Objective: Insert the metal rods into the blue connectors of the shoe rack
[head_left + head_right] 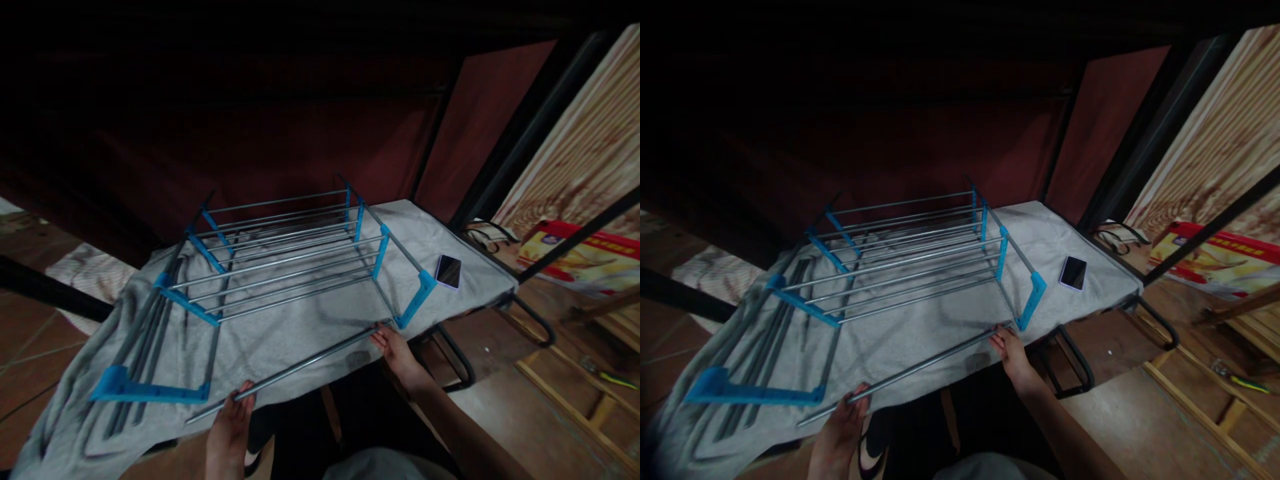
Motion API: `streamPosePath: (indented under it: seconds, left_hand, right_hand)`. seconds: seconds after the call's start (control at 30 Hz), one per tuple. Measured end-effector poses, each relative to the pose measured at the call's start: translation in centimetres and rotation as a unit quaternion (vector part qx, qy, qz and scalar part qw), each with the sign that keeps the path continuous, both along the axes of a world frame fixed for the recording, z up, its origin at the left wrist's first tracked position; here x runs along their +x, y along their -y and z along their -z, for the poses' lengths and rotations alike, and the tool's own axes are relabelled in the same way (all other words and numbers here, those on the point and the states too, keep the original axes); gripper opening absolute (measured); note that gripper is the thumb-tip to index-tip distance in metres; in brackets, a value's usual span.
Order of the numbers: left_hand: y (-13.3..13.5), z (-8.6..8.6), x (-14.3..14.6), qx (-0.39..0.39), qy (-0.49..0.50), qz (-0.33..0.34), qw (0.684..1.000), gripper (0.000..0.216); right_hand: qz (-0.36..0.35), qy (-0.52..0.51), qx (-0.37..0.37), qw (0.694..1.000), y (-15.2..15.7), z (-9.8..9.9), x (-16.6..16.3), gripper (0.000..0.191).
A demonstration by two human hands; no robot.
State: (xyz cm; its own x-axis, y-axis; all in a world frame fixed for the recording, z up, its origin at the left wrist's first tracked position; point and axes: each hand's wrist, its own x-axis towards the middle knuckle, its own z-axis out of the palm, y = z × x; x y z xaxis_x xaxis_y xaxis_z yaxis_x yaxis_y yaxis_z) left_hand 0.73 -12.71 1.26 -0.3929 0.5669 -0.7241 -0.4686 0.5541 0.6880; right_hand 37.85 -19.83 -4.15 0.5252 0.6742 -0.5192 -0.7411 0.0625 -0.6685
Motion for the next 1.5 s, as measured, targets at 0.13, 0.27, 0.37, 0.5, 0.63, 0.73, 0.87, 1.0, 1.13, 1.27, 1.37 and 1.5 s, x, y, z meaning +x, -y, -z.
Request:
streamPosePath:
  seconds: [0.13,0.27,0.37,0.5,0.63,0.73,0.87,1.0,1.13,1.27,1.37,1.5]
  left_hand:
    - [-0.7,0.9,0.4,0.047,0.067,0.028,0.996,0.03]
    - [-1.5,1.9,1.4,0.065,0.07,0.031,0.995,0.031]
    - [-1.8,2.4,1.9,0.093,0.068,0.024,0.993,0.03]
    - [-2.0,3.1,2.1,0.129,0.078,0.025,0.988,0.024]
    - [-1.8,4.1,2.6,0.149,0.068,0.004,0.986,0.02]
    - [-1.7,4.2,2.9,0.167,0.067,-0.018,0.984,0.018]
    - [-2.1,3.4,3.0,0.143,0.099,-0.024,0.984,0.019]
    - [-3.0,2.4,3.6,0.16,0.142,-0.017,0.977,0.015]
    - [-3.4,2.4,4.5,0.188,0.155,-0.031,0.969,0.015]
    - [-3.2,2.9,4.9,0.207,0.159,-0.06,0.963,0.014]
    - [-3.2,2.9,4.9,0.218,0.157,-0.079,0.96,0.013]
    - [-2.9,2.4,4.9,0.251,0.163,-0.072,0.952,0.008]
  right_hand:
    - [-0.017,0.009,0.013,1.0,-2.0,-0.3,0.5,0.024]
    - [-0.039,0.017,0.007,0.999,-3.8,0.2,1.0,0.015]
    - [-0.04,0.028,0.006,0.999,-4.4,1.0,1.1,0.013]
    - [-0.047,0.04,0.014,0.998,-4.2,2.1,1.3,0.017]
    - [-0.063,0.052,0.025,0.996,-3.7,3.1,1.6,0.019]
    - [-0.072,0.064,0.043,0.994,-3.5,3.7,2.0,0.022]
    - [-0.083,0.07,0.043,0.993,-3.7,4.3,2.5,0.02]
    - [-0.088,0.083,0.039,0.992,-4.4,5.0,3.4,0.014]
    - [-0.051,0.082,0.028,0.995,-5.3,5.4,4.4,0.013]
    - [-0.043,0.078,0.055,0.995,-5.7,5.5,4.9,0.024]
    - [-0.045,0.078,0.079,0.993,-5.7,5.6,5.1,0.025]
    - [-0.06,0.082,0.07,0.992,-5.6,6.0,5.2,0.017]
